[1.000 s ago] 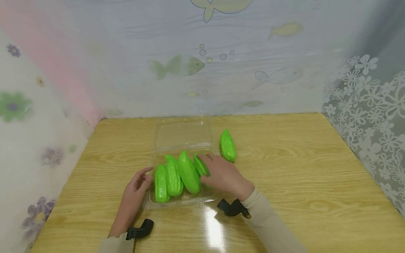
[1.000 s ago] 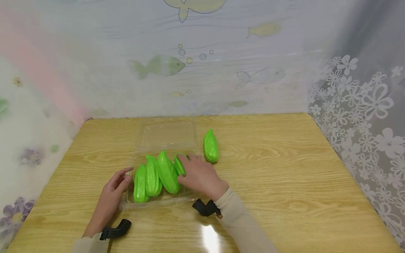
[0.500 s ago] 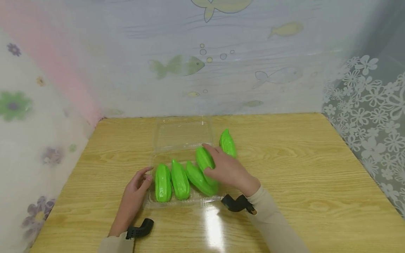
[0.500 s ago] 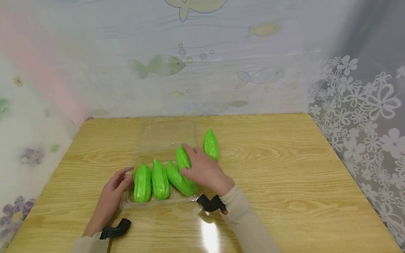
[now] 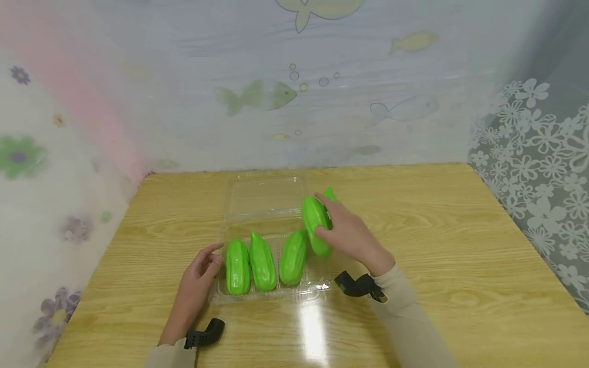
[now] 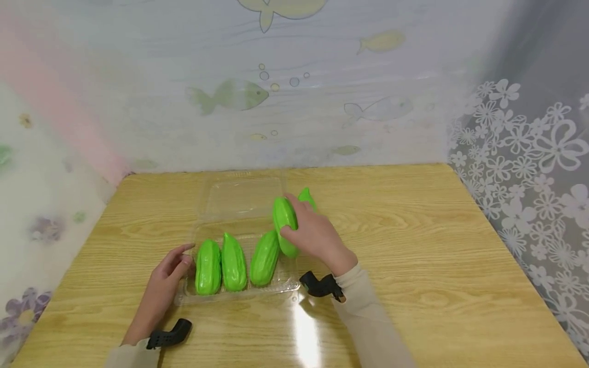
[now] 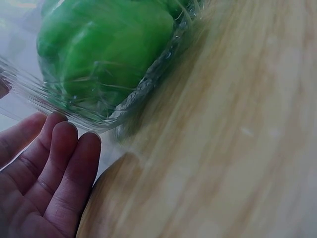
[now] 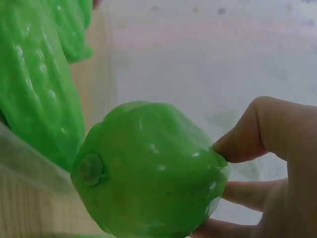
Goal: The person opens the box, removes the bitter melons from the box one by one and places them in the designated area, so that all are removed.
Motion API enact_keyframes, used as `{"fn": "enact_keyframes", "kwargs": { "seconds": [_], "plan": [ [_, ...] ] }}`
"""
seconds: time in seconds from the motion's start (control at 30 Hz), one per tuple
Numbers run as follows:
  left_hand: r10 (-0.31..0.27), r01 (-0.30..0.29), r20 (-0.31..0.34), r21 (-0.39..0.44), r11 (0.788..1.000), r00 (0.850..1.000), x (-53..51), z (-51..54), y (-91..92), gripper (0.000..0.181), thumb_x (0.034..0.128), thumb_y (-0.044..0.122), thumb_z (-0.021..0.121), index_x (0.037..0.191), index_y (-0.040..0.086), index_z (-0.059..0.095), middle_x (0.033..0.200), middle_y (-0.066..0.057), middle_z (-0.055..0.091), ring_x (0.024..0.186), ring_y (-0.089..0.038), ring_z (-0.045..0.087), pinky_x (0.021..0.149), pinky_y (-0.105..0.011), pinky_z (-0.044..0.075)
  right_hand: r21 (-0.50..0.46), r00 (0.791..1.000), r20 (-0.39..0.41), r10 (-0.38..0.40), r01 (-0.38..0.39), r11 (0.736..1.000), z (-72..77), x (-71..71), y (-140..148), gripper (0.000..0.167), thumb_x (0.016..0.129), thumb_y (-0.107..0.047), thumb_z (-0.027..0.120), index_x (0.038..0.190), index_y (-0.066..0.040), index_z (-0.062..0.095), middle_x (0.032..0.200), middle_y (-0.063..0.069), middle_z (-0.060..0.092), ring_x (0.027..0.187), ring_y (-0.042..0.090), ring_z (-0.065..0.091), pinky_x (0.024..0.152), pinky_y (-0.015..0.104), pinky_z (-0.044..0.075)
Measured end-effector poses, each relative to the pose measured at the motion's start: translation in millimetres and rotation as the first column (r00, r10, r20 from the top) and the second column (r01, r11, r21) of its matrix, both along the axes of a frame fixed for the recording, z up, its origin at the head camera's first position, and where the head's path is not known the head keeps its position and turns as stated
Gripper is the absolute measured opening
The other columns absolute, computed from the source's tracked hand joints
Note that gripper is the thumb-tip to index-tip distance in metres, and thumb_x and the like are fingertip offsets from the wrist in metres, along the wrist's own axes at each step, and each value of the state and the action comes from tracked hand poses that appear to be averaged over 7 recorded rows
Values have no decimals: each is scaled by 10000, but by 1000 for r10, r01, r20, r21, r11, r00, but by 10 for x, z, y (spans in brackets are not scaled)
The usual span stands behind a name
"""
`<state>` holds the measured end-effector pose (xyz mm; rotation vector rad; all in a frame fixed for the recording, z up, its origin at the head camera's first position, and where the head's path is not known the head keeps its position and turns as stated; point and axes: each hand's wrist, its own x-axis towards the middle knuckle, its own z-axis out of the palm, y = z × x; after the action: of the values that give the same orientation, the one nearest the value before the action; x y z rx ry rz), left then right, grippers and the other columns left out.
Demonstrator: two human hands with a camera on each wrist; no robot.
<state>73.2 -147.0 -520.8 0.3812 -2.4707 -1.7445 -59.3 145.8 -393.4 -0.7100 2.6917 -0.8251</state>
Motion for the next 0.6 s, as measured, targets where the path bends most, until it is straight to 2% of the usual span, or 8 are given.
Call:
{"fn": "enact_keyframes", "kwargs": {
  "seconds": [0.1, 0.27, 0.6],
  "plan": [
    [-1, 1, -4, -10, 1000, 1000, 4, 0, 0, 423, 903, 467, 436, 1277, 269, 448, 1012, 5, 528, 927, -129, 506, 755, -242, 402, -27, 1000, -6, -9, 9, 1000, 24, -45, 83, 695, 802, -267, 501, 1426, -228, 198, 1280, 41, 410, 818, 183, 515, 620, 307, 436],
    [3, -3, -1, -22, 1000, 1000, 20, 2, -2, 429, 902, 469, 434, 1278, 262, 450, 1012, 3, 530, 929, -130, 506, 754, -241, 399, -62, 1000, 13, -20, 21, 998, 63, -129, 209, 672, 816, -253, 494, 1422, -219, 203, 1259, 52, 432, 935, 218, 520, 661, 324, 461],
    [13, -13, 1, -14, 1000, 1000, 67, 26, 33, 429, 901, 471, 433, 1280, 270, 448, 1020, 4, 527, 954, -118, 508, 775, -230, 398, -99, 995, 76, -61, 69, 993, 21, -302, 485, 631, 864, -261, 474, 1420, -288, 177, 1322, 86, 400, 1010, 245, 529, 708, 371, 464]
  ]
}}
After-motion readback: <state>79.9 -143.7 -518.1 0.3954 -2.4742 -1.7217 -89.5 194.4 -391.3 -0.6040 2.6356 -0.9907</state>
